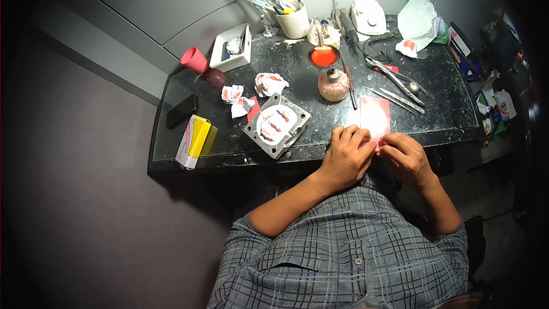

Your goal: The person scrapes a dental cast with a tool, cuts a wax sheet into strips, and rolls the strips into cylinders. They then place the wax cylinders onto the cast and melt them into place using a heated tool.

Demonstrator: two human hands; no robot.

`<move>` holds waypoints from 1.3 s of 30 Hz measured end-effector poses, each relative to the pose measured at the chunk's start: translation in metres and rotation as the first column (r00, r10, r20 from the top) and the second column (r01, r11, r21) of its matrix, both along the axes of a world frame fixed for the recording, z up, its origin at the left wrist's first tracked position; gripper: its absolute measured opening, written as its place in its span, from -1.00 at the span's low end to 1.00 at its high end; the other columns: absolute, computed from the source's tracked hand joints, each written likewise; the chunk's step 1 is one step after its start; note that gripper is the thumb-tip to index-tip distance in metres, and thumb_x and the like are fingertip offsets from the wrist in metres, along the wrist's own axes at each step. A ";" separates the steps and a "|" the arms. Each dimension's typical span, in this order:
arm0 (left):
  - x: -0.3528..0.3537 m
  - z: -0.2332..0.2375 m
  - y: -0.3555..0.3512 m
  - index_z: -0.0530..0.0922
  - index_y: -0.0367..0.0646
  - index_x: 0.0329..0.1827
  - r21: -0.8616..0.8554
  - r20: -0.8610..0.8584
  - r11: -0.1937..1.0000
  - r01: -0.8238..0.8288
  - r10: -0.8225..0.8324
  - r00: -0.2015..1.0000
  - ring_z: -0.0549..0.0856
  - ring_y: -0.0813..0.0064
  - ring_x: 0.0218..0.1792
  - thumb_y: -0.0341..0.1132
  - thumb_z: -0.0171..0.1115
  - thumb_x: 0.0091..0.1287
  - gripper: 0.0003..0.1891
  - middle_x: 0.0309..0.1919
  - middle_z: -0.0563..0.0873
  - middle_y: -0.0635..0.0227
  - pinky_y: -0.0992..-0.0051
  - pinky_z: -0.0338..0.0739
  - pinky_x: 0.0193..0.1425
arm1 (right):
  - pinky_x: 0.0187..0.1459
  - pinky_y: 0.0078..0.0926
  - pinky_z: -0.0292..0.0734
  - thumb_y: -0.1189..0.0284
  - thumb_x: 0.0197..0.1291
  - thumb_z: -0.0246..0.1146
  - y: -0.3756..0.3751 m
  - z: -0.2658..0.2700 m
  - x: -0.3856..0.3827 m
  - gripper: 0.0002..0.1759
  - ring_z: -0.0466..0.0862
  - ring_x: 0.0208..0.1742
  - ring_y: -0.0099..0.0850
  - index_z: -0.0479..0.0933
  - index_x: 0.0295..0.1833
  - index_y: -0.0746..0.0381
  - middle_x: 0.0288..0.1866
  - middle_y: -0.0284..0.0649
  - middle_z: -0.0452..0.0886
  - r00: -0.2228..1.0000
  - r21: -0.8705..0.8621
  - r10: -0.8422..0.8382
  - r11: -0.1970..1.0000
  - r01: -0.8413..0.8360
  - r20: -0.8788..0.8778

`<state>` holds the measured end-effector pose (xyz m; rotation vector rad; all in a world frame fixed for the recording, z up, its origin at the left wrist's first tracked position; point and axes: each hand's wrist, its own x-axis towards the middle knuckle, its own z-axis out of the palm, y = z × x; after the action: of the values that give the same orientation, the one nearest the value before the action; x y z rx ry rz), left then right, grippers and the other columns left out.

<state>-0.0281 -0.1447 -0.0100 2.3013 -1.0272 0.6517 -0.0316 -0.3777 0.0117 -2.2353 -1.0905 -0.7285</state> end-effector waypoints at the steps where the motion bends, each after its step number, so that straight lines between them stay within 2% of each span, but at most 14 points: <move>1: 0.000 -0.001 0.000 0.71 -0.09 0.07 -0.002 -0.002 1.000 -0.006 0.006 1.000 0.64 0.16 0.25 -0.30 0.50 0.38 -0.75 0.15 0.70 0.27 0.05 0.33 0.38 | 0.05 -0.20 0.78 0.55 0.24 0.53 -0.001 0.000 0.001 -0.79 0.85 0.01 -0.13 0.68 -0.07 0.31 0.03 -0.12 0.79 1.000 -0.001 0.012 1.000 -0.012 -0.001; 8: -0.006 0.004 -0.008 0.73 -0.03 0.01 -0.030 -0.017 0.996 -0.079 0.079 0.997 0.65 0.26 0.24 -0.24 0.48 0.42 -0.81 0.09 0.71 0.37 -0.02 0.21 0.38 | 0.06 -0.19 0.79 0.58 0.23 0.52 0.003 -0.001 0.002 -0.80 0.84 0.02 -0.12 0.66 -0.09 0.33 0.04 -0.12 0.79 1.000 0.011 0.005 1.000 -0.005 -0.007; 17: -0.004 -0.001 -0.010 0.72 -0.03 0.03 -0.023 -0.016 0.998 -0.062 0.061 0.998 0.64 0.29 0.30 -0.24 0.44 0.44 -0.81 0.10 0.71 0.37 -0.01 0.18 0.43 | 0.01 -0.18 0.77 0.54 0.28 0.53 0.000 -0.002 0.000 -0.81 0.84 0.00 -0.10 0.65 -0.11 0.33 0.05 -0.09 0.80 1.000 0.071 0.002 0.997 0.001 -0.031; 21: -0.002 -0.003 -0.014 0.72 -0.05 0.04 -0.041 -0.015 0.999 -0.033 0.033 0.999 0.63 0.23 0.32 -0.25 0.45 0.44 -0.80 0.17 0.71 0.30 -0.02 0.18 0.43 | -0.01 -0.16 0.75 0.55 0.28 0.52 0.001 -0.003 0.000 -0.83 0.83 -0.01 -0.09 0.66 -0.12 0.33 0.03 -0.10 0.80 1.000 0.072 0.000 0.997 0.002 -0.025; 26: 0.000 -0.004 -0.017 0.70 -0.08 0.02 -0.024 0.000 1.000 -0.019 0.019 1.000 0.61 0.21 0.33 -0.25 0.43 0.48 -0.83 0.16 0.70 0.27 -0.02 0.18 0.46 | 0.00 -0.17 0.73 0.57 0.25 0.49 -0.001 -0.008 0.001 -0.84 0.82 0.00 -0.10 0.68 -0.10 0.34 0.03 -0.11 0.78 1.000 0.065 -0.008 0.998 0.008 -0.001; 32: 0.003 -0.008 -0.013 0.70 -0.06 0.04 -0.048 0.008 0.999 0.021 -0.021 1.000 0.63 0.21 0.37 -0.29 0.45 0.46 -0.82 0.18 0.72 0.31 0.01 0.21 0.46 | 0.09 -0.15 0.76 0.57 0.29 0.47 -0.003 -0.010 0.002 -0.86 0.84 0.04 -0.09 0.69 -0.07 0.34 0.07 -0.09 0.80 1.000 0.090 0.006 0.996 -0.007 0.009; 35: 0.004 -0.013 -0.010 0.70 -0.08 0.06 -0.055 0.001 0.998 0.017 -0.017 1.000 0.64 0.23 0.37 -0.26 0.48 0.46 -0.79 0.17 0.73 0.31 0.05 0.22 0.45 | 0.11 -0.16 0.77 0.53 0.35 0.47 -0.006 -0.010 0.000 -0.86 0.85 0.08 -0.08 0.68 -0.07 0.35 0.13 -0.04 0.81 0.999 0.096 0.009 0.995 -0.004 -0.047; 39: 0.006 -0.012 -0.007 0.70 -0.10 0.05 -0.086 -0.018 0.996 0.025 -0.027 0.999 0.70 0.26 0.32 -0.27 0.48 0.47 -0.80 0.13 0.76 0.31 0.12 0.28 0.41 | 0.07 -0.18 0.79 0.54 0.36 0.47 -0.010 -0.008 -0.001 -0.87 0.85 0.07 -0.07 0.69 -0.07 0.35 0.14 -0.02 0.81 0.999 0.090 0.001 0.996 0.003 -0.049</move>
<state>-0.0220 -0.1521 -0.0218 2.2129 -0.9996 0.6493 -0.0326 -0.3880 0.0035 -2.1666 -1.0132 -0.7052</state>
